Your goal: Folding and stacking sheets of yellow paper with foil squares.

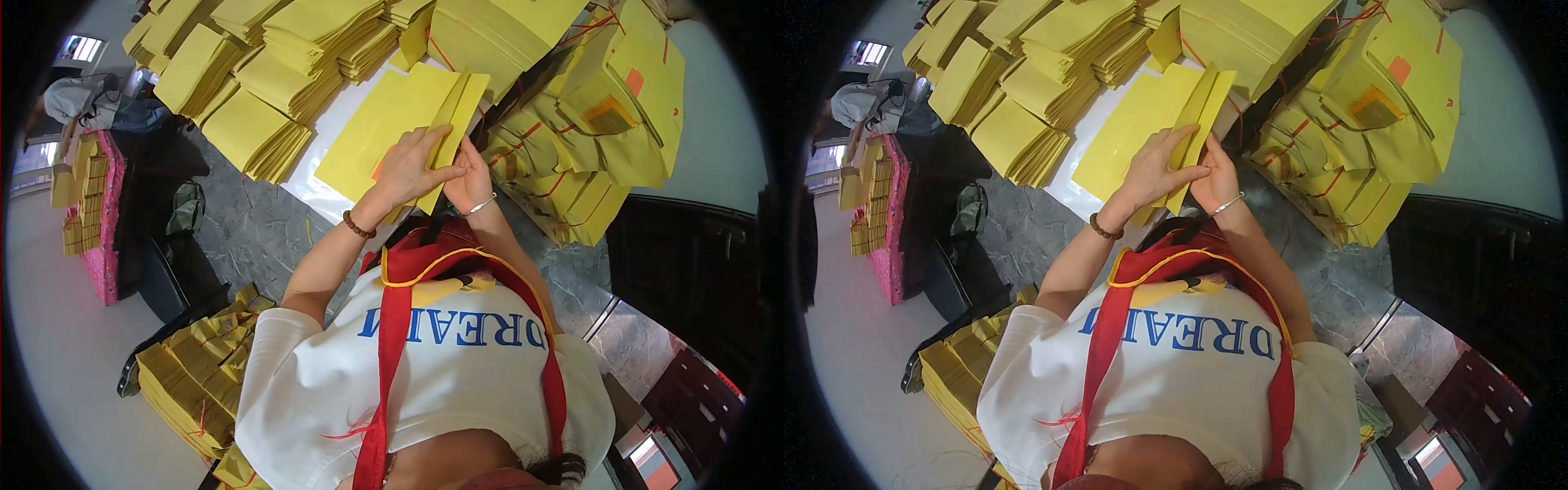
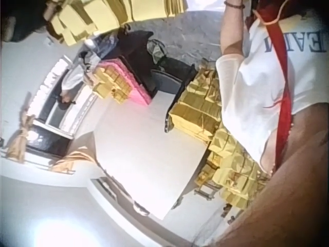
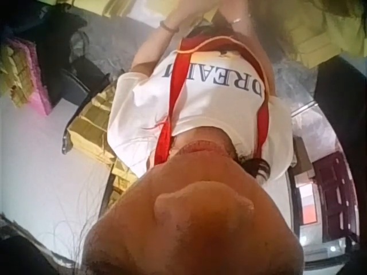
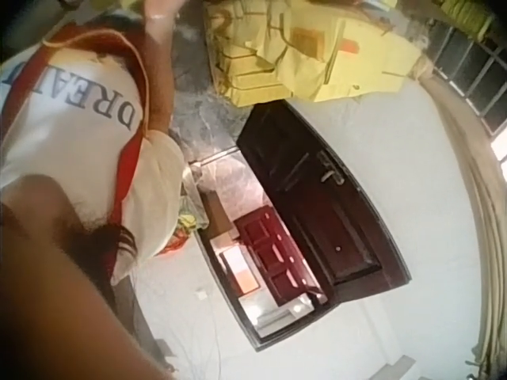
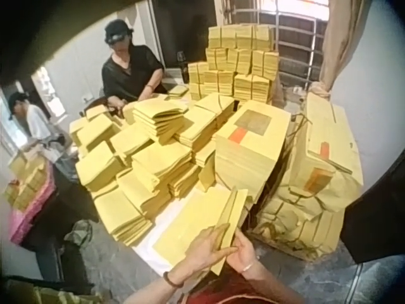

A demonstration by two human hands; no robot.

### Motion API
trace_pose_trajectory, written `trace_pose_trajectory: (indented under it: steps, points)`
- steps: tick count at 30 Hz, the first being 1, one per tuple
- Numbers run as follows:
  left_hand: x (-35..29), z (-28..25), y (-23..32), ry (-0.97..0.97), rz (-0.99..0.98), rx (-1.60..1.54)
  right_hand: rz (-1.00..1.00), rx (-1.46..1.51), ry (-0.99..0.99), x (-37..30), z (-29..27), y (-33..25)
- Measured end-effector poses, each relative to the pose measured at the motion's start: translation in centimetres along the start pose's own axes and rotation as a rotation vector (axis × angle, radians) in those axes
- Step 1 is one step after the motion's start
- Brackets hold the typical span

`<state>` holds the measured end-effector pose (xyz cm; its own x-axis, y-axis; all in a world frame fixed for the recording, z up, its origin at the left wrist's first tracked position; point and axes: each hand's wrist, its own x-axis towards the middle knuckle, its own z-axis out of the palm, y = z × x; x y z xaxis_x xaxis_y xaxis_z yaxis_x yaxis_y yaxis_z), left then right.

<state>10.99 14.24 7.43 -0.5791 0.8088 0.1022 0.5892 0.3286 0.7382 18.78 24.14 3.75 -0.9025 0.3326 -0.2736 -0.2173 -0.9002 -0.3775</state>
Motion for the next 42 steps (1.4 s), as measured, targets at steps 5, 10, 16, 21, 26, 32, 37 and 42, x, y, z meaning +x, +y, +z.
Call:
trace_pose_trajectory:
  steps: [5, 10, 16, 21, 26, 32, 37, 42]
  points:
    - [0.3, -0.1, -1.3, -0.034, 0.031, -0.093, 0.010, 0.026, -0.037, 0.0, -0.4, 0.0]
    - [0.1, 0.3, -2.9, -0.059, -0.047, -0.406, 0.023, 0.040, -0.065, -0.1, -0.3, 0.0]
    - [-0.1, -0.3, -1.9, 0.112, -0.139, -0.545, 0.033, 0.057, -0.061, -0.1, 0.0, -0.1]
    - [-0.1, 0.3, -3.2, 0.070, 0.056, -0.317, 0.046, -0.007, -0.010, -0.1, 0.3, 0.1]
    - [-0.6, -0.2, -0.6, 0.012, 0.011, 0.048, -0.016, -0.064, -0.040, -0.6, 1.5, 0.0]
    - [-0.4, 0.6, -1.2, 0.023, 0.101, -0.072, -0.037, -0.075, -0.111, -0.5, 0.9, 0.3]
    - [-1.4, 1.7, 1.9, 0.033, 0.139, 0.086, -0.062, -0.256, 0.156, -0.4, 0.8, -0.4]
    - [-1.7, 1.6, 1.7, 0.015, 0.091, -0.079, -0.138, -0.171, 0.002, -0.9, 0.1, -0.9]
